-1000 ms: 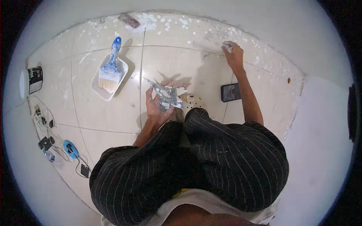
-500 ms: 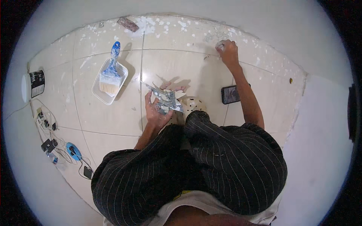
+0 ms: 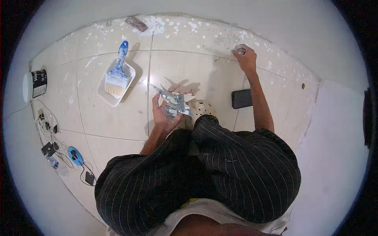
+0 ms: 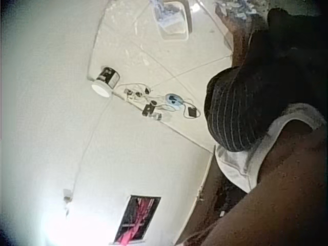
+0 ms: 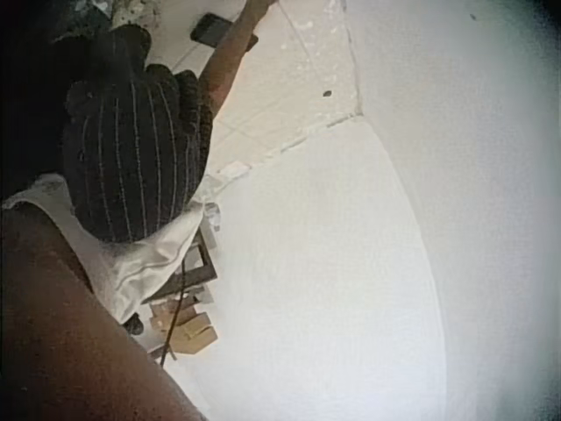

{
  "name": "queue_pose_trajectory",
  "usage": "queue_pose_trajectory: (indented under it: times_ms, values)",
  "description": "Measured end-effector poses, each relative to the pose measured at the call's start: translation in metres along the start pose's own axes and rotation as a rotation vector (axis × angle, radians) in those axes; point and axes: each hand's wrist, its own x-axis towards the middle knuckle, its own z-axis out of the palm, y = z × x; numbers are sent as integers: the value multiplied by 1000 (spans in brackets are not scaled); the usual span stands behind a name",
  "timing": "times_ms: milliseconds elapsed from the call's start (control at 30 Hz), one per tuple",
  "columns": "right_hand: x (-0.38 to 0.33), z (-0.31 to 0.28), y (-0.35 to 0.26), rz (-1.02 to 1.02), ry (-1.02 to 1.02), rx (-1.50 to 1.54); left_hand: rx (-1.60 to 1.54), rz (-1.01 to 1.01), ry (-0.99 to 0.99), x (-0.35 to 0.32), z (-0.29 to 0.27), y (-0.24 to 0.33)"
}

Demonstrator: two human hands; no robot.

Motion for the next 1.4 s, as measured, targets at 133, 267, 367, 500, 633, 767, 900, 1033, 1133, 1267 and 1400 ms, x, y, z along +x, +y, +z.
queue_pose_trajectory:
  times_ms: [133,267,367,500,633,767,900,1033,1133,1267,1400]
  values:
    - [-5,-2,-4,-58,52,20,-17,-27,-62,-1,-2,2]
    - [-20,0,-20,-34,-39,277,34,15,-144,-5,12,0]
    - [-49,4,-61,-40,-164,497,239,221,-314,-13,26,1]
    - [-97,16,-110,-153,-365,464,410,249,-314,-8,3,0]
    - [-141,28,-148,-311,-527,405,37,-53,176,-8,-4,5]
    - [-155,34,-158,-691,-463,119,100,41,33,-11,17,4]
    - [-156,24,-163,-780,-367,29,-114,-81,-310,-12,6,10]
    - [-126,5,-149,-447,-110,96,610,348,-194,-24,25,5]
    - [-79,-17,-119,-228,60,39,233,191,-238,-13,27,5]
    - [-32,-12,-36,-157,112,-40,703,234,-205,-10,25,4]
    - [1,10,1,-193,105,-177,212,61,-208,-8,24,2]
